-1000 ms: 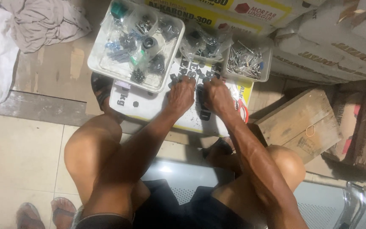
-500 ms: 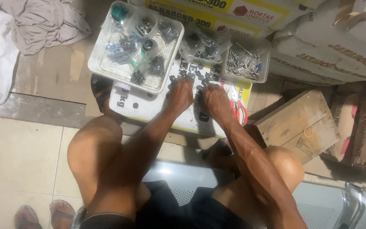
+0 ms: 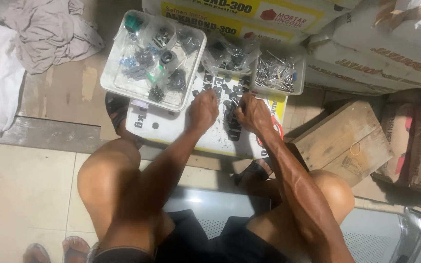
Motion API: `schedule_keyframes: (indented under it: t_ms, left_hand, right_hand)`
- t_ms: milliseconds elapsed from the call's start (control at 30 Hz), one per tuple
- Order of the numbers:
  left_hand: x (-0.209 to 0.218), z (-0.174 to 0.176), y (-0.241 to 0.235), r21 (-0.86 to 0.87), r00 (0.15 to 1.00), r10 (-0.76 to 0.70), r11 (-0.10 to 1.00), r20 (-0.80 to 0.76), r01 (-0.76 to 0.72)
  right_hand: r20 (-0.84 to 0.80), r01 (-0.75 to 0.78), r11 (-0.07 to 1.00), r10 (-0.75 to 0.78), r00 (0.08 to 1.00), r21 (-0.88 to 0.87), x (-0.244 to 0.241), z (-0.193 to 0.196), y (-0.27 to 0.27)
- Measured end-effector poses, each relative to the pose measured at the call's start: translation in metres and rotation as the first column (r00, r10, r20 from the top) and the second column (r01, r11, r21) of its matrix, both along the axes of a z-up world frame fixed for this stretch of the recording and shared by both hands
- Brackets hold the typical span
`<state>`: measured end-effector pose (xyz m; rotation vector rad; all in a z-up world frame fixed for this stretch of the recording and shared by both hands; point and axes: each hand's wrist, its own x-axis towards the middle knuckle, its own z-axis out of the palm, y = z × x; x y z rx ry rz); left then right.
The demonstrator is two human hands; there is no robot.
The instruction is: Sorting small black clips from a pile into a plastic storage container
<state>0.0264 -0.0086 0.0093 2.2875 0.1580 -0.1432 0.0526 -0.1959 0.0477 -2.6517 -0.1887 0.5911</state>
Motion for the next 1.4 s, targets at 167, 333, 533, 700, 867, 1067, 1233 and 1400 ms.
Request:
schedule_keyframes:
  t_ms: [167,333,533,700,867,1067,1233,1400]
  left_hand:
    - [0.014,-0.009,-0.012,0.172,0.982,-0.109,0.982,0.151,0.083]
    - [0.019,-0.036,-0.012,0.298,0.983,-0.122,0.952,0.140,0.075]
    - [0.029,-0.028,-0.013,0.217,0.998,-0.044,0.976,0.049,0.033]
    - [0.021,-0.014,-0.017,0.210,0.999,-0.037,0.977,-0.018,0.040]
    - [0.020,-0.007,-0.014,0.155,1.000,-0.012,0.988,-0.007,0.013]
    - [0.025,0.000,-0.013,0.211,0.999,0.025,0.977,-0.021,-0.020]
    - [0.018,0.018,-0.016,0.073,0.997,0.050,0.996,-0.052,-0.046]
    - [0.023,-0.009,-0.012,-0.314,0.959,0.150,0.923,-0.239,-0.223]
  right_hand:
    - [0.023,-0.013,1.000,0.013,1.000,0.025,-0.003,-0.001,-0.002]
    - [0.017,-0.010,0.999,0.010,1.000,0.041,0.000,0.000,-0.008]
    - [0.064,-0.055,0.991,0.047,0.997,0.119,0.002,0.020,-0.003]
    - [0.029,-0.008,0.993,0.005,1.000,0.115,-0.002,0.012,-0.005]
    - [0.098,-0.059,0.985,0.044,0.994,0.159,-0.002,0.001,-0.016]
    - [0.110,-0.074,0.980,0.054,0.992,0.185,0.000,0.008,-0.012]
    - [0.036,-0.007,0.982,0.000,0.999,0.190,0.003,0.009,-0.007]
    - [-0.061,0.015,0.996,-0.009,0.998,0.089,-0.002,0.027,0.001]
